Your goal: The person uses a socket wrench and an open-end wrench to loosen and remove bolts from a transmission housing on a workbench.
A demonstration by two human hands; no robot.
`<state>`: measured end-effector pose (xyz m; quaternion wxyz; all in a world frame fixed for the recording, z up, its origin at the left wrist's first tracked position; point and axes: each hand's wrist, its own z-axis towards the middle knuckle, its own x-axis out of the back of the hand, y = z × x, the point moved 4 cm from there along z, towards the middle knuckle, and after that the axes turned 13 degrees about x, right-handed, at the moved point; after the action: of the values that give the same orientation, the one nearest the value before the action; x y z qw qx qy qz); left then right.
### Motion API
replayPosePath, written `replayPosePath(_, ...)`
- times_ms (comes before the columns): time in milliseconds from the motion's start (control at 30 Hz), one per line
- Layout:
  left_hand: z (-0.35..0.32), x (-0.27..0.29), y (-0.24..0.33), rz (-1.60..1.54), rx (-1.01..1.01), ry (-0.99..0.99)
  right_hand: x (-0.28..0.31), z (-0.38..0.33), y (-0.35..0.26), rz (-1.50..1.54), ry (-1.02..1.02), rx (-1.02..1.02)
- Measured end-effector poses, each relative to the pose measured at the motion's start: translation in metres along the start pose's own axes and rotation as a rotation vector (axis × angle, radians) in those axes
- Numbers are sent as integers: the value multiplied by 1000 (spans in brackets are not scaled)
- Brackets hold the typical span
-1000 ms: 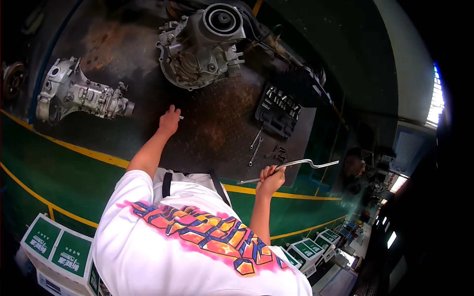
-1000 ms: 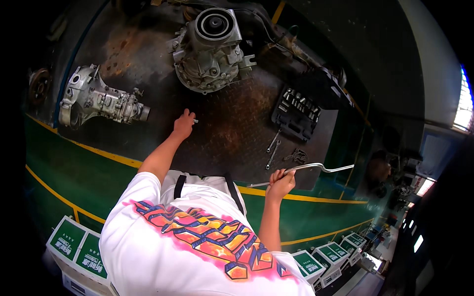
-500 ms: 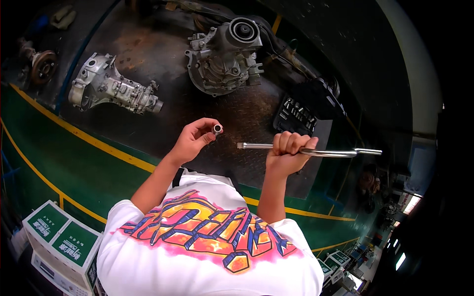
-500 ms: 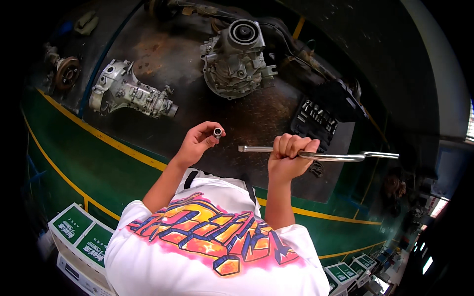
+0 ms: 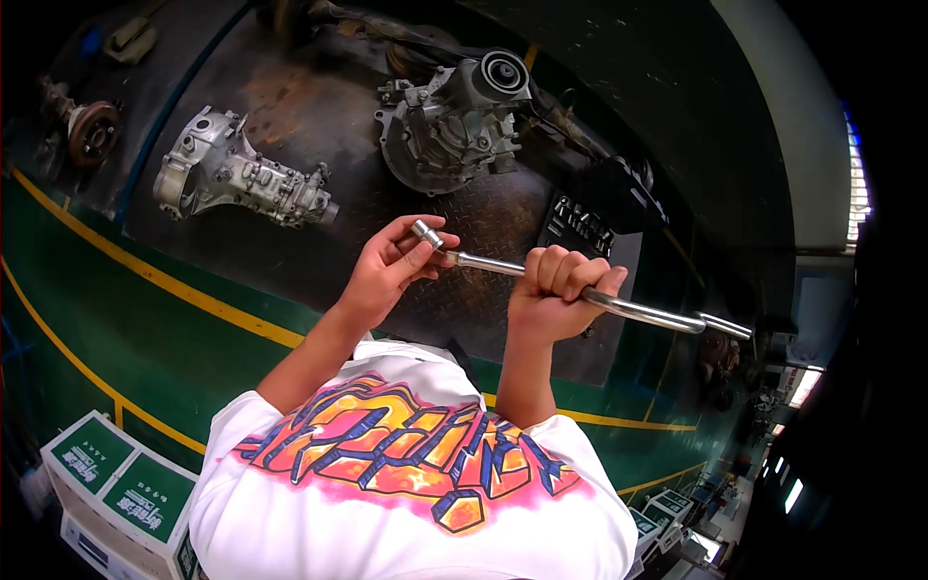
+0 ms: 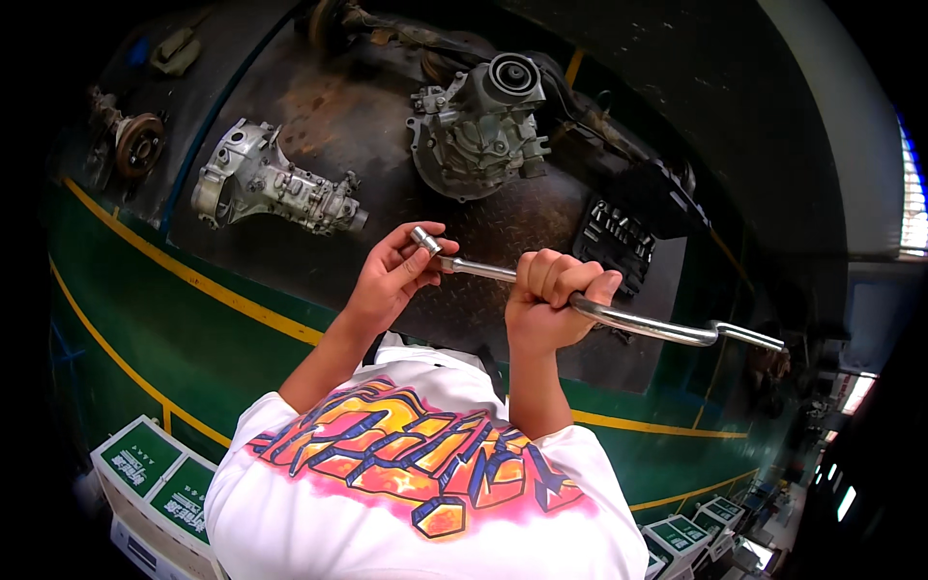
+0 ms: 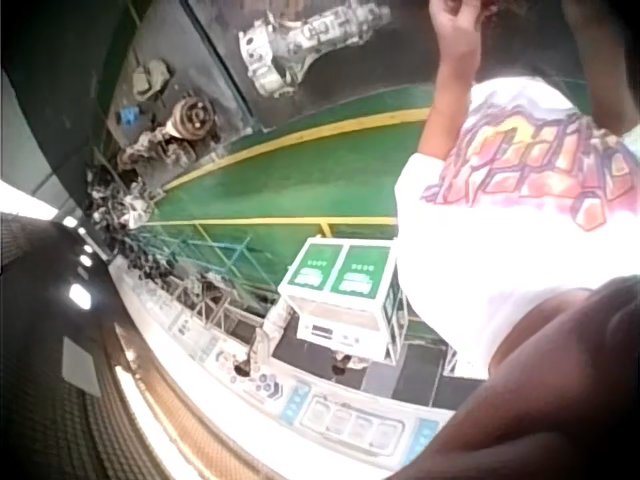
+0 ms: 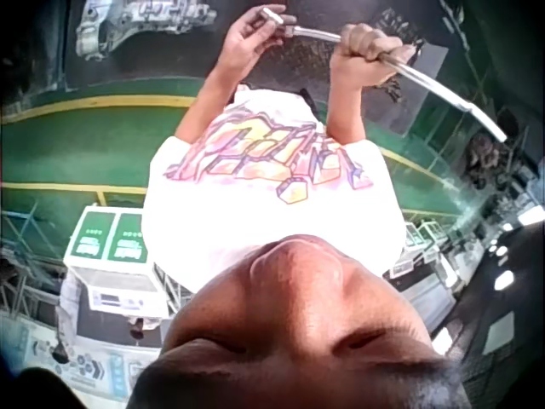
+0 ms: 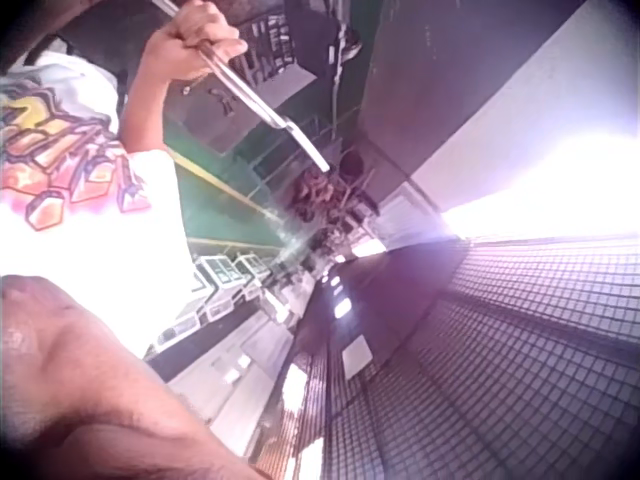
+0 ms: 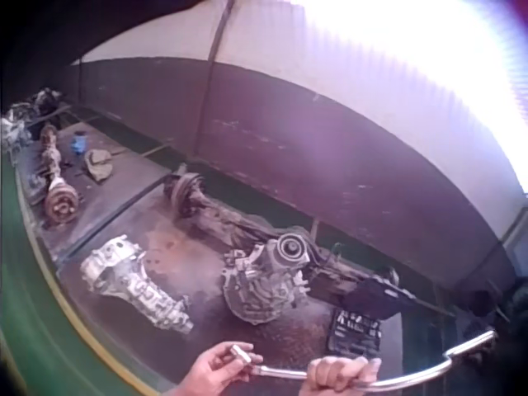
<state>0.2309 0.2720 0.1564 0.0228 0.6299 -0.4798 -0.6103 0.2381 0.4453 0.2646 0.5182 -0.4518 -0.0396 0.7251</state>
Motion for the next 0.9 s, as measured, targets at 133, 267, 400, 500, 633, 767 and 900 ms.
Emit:
replayPosePath(133, -10, -16, 1, -62, -26, -65, 0, -7, -14, -8, 11, 70)
replayPosePath(267, -15, -29, -12, -15, -70, -70, 1, -11, -29, 33, -2, 104)
replayPosePath(400, -22, -50, -22, 59, -155, -11, 9, -19, -50, 44, 47, 121)
replayPosePath(500, -31, -62, -31, 88, -121, 2, 17, -24, -69, 75, 69, 141)
replayPosePath(633, -47, -69, -47, 350, -128, 62, 30, -29, -90, 142, 42, 158)
replayPosePath(767, -55, -77, -61, 518, -112, 101, 50, -39, -103, 225, 166, 120)
replayPosePath(900, -64, -84, -66, 669, -105, 133, 61, -46, -113, 250, 126, 82)
